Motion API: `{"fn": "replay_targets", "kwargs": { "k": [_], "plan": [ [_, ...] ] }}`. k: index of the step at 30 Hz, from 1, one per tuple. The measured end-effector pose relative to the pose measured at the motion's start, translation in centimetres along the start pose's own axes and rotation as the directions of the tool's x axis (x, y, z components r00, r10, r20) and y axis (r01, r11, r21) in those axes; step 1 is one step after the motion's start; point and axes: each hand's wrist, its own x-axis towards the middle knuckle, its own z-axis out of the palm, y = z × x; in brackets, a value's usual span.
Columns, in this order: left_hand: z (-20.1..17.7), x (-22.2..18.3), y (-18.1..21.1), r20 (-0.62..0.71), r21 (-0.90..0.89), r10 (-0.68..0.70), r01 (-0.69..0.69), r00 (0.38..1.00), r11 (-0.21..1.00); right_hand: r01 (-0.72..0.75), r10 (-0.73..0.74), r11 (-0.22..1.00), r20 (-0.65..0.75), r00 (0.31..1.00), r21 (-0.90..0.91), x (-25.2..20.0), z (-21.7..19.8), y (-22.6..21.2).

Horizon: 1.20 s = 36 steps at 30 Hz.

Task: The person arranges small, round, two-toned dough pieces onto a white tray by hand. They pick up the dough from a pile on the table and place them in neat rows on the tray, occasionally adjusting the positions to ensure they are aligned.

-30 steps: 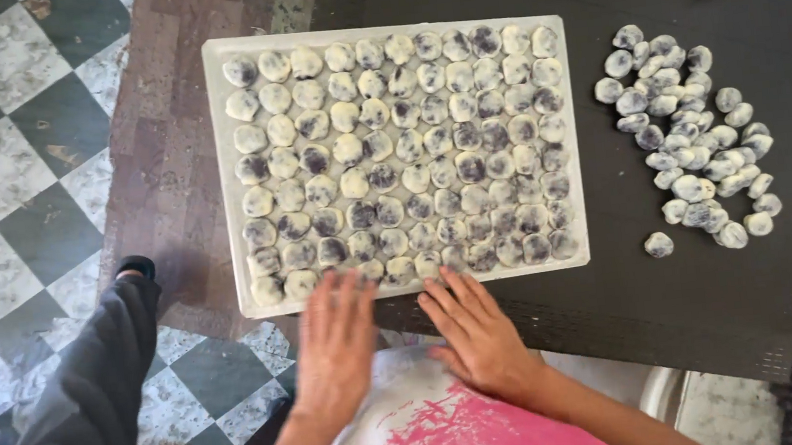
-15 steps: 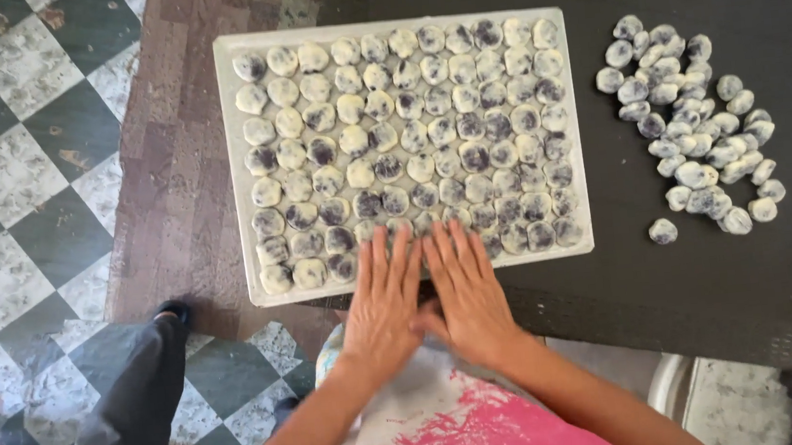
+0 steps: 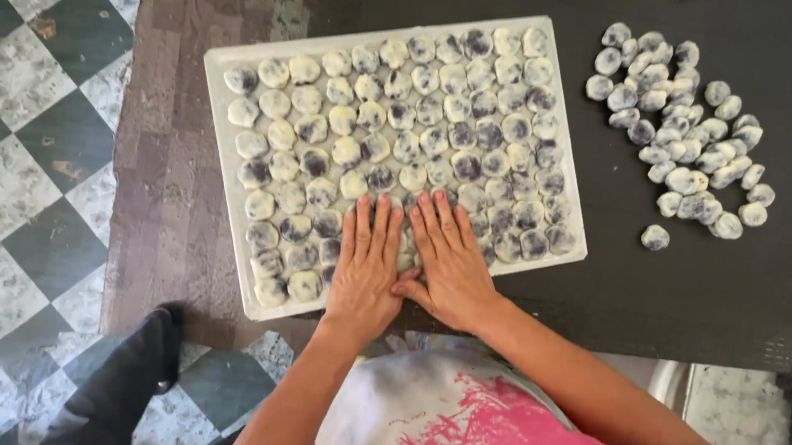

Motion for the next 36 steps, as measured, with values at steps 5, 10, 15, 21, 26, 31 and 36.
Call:
{"fn": "replay_targets", "kwargs": {
  "k": [5,10,15,21,26,31,36],
  "plan": [
    [-2.7,2.3,-0.8,0.000,-0.070,-0.002,0.002,1.000,0.998,0.010,-0.010,1.000,-0.001,1.000,0.026,1.9,-1.8,0.7],
    [0.8,3.3,-2.3,-0.025,-0.047,-0.005,0.004,1.000,0.999,0.022,-0.022,0.999,-0.015,1.000,-0.030,3.5,1.1,2.4],
    [-0.2,5.4,-3.4,-0.119,-0.079,0.003,-0.013,0.993,0.997,0.028,-0.028,0.999,-0.023,0.999,-0.025,5.6,-0.3,2.8],
    [1.6,7.3,-5.1,-0.087,-0.068,0.001,-0.007,0.996,0.998,0.010,-0.013,0.998,-0.056,0.998,-0.055,7.8,1.4,4.5],
    [-0.4,9.0,-5.3,-0.083,-0.086,0.001,-0.008,0.997,0.996,0.029,-0.033,0.998,-0.064,0.997,-0.063,9.0,-0.9,4.5],
    [2.0,10.7,-7.3,-0.007,-0.053,0.002,-0.002,1.000,0.999,0.033,-0.038,0.998,-0.095,0.995,-0.057,11.4,2.2,6.6],
    [0.8,12.2,-7.9,0.018,-0.023,-0.001,0.002,1.000,1.000,0.009,-0.009,1.000,0.001,1.000,-0.021,12.8,0.5,6.9]
  ]
}}
